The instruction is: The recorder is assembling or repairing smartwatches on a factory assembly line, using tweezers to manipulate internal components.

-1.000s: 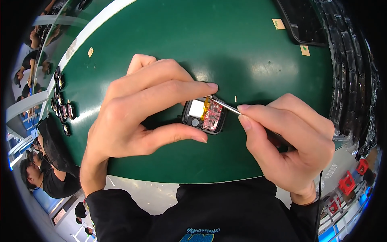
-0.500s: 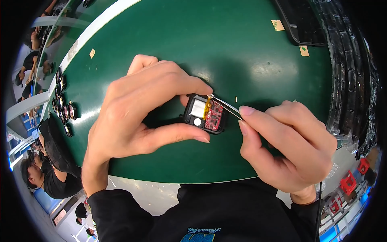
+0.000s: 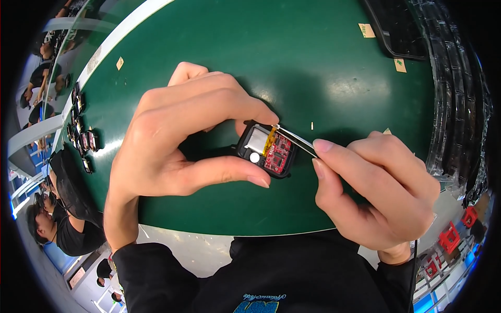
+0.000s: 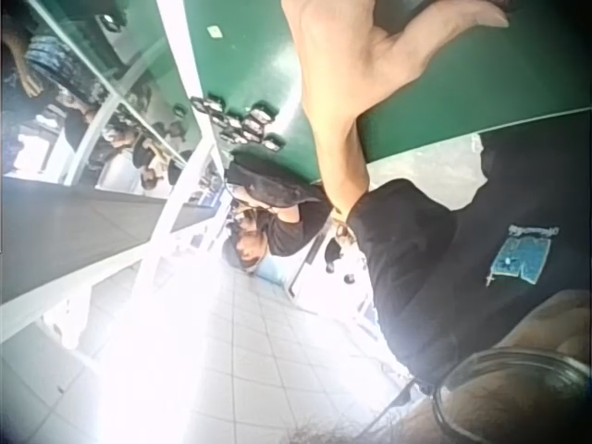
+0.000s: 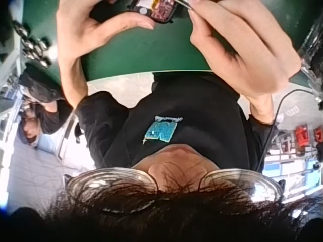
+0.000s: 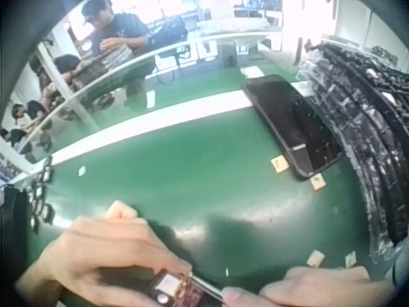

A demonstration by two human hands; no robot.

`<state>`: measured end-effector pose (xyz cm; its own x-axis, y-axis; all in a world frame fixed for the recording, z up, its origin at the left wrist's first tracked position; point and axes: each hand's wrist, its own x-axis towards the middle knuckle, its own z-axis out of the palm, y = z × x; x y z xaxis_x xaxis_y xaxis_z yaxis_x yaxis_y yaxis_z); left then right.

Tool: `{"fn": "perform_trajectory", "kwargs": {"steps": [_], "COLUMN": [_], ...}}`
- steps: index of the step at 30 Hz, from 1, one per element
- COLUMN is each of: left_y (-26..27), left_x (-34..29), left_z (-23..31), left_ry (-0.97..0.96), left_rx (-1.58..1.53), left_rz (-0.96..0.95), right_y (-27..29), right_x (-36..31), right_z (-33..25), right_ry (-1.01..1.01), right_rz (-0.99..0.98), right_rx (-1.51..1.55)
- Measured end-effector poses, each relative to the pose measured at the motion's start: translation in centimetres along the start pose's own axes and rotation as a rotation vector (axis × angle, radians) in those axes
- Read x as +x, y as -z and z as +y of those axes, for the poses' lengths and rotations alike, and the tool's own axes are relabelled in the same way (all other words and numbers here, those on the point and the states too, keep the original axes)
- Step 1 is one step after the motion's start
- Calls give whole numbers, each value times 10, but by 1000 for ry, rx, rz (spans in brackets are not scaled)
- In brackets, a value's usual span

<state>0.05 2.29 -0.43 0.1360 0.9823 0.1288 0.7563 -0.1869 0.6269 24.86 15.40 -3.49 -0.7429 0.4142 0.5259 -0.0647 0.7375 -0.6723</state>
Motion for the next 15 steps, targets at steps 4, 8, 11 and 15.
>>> {"fn": "perform_trajectory", "kwargs": {"steps": [4, 8, 11, 15], "left_y": [1, 2, 3, 7], "left_x": [1, 2, 1, -2], "left_z": [1, -1, -4, -6], "left_ry": [-4, 1, -14, 3], "left_rx": [4, -26, -56, -82], "left_rz": [-5, -19, -32, -54], "right_y": [-4, -3, 4, 5], "right_x": [-1, 0, 4, 6], "right_z": [-1, -2, -5, -4], "right_ry": [24, 10, -73, -93], "right_rz": [13, 6, -65, -72], "right_rx": [-33, -26, 58, 78]}}
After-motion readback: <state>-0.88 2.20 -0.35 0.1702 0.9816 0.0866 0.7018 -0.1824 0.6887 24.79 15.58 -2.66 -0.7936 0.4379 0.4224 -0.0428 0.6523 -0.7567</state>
